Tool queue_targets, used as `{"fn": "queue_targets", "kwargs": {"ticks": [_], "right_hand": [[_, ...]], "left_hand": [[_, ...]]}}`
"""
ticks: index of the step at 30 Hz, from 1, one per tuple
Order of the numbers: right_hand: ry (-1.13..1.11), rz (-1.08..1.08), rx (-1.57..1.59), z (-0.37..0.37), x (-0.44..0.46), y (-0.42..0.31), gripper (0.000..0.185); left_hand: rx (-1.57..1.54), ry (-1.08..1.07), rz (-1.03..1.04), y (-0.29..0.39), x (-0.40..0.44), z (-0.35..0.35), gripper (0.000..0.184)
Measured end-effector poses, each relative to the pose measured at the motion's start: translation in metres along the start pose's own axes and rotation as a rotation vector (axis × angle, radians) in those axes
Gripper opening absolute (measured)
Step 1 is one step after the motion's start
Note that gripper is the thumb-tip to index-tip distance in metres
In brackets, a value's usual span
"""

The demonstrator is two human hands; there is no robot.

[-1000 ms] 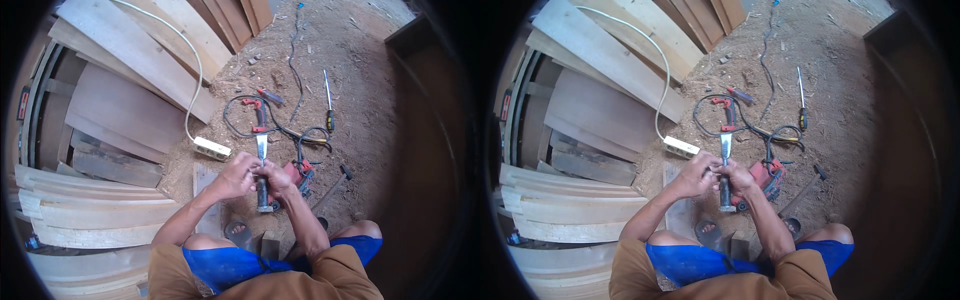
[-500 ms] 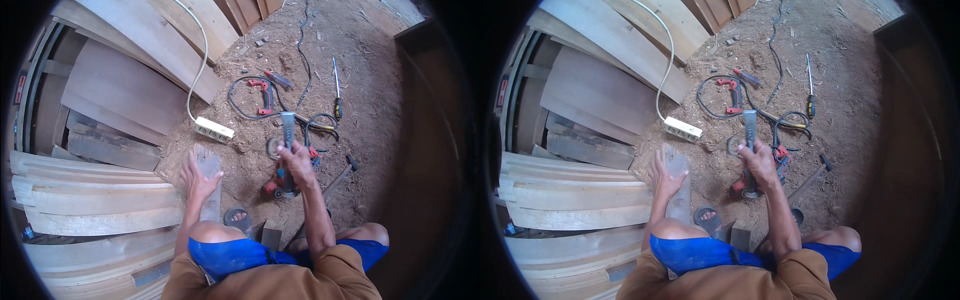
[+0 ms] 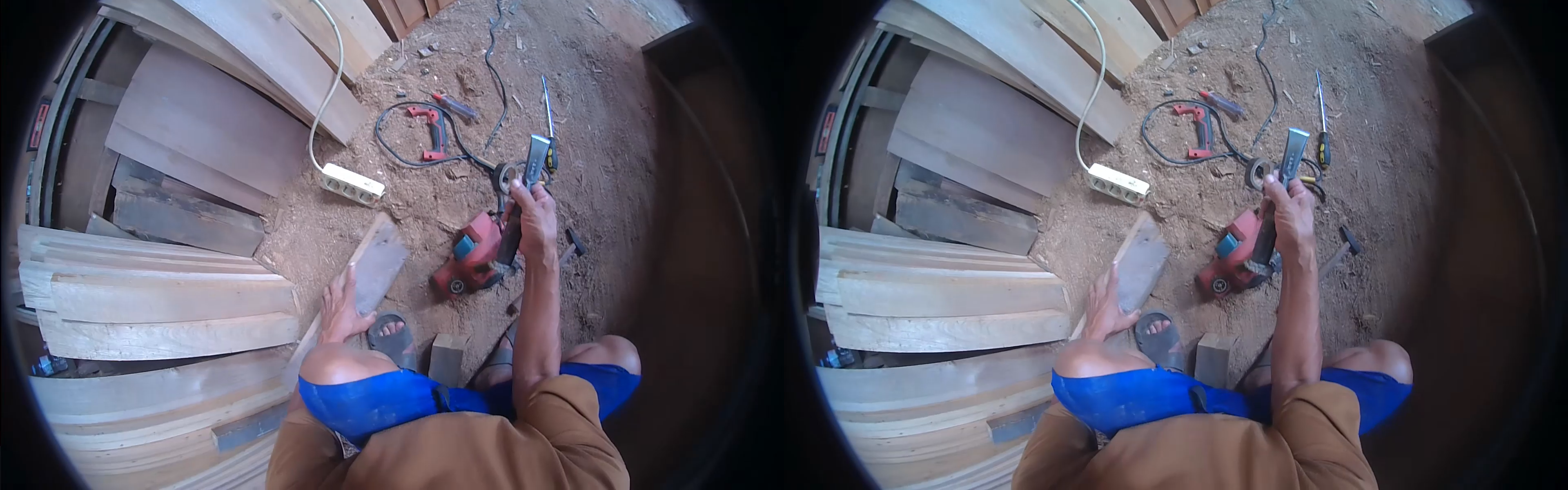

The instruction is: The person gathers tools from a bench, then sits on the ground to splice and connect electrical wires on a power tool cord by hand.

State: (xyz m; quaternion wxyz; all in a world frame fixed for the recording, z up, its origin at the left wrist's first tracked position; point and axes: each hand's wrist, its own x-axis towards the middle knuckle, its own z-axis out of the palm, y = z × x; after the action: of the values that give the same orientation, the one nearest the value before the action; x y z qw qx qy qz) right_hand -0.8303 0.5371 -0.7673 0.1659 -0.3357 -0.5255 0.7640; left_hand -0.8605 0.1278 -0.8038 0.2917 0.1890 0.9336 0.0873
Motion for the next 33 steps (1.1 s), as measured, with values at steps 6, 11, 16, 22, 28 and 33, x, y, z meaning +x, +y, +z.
{"fn": "queue_targets", "kwargs": {"ticks": [6, 11, 16, 22, 28, 33], "right_hand": [[-0.003, -0.036, 0.068, 0.009, -0.010, -0.016, 0.021], [-0.066, -0.016, 0.004, 0.030, -0.014, -0.031, 0.019], [-0.110, -0.124, -0.198, 0.030, -0.009, -0.043, 0.016], [-0.035, -0.161, -0.643, 0.000, 0.011, -0.026, 0.017], [0.007, -0.067, -0.643, -0.009, 0.005, -0.011, 0.021], [-0.007, -0.024, -0.662, -0.018, 0.011, 0.011, 0.027]], "left_hand": [[0.081, -0.090, -0.048, 0.016, 0.008, -0.002, 0.130], [0.149, -0.003, -0.039, 0.020, -0.003, 0.013, 0.129], [0.116, 0.078, -0.027, 0.018, 0.000, 0.016, 0.130], [0.114, 0.070, 0.002, 0.026, 0.027, 0.003, 0.130], [0.128, 0.070, 0.072, 0.042, 0.052, -0.004, 0.128], [0.122, 0.169, 0.084, 0.043, 0.051, 0.000, 0.117]]}}
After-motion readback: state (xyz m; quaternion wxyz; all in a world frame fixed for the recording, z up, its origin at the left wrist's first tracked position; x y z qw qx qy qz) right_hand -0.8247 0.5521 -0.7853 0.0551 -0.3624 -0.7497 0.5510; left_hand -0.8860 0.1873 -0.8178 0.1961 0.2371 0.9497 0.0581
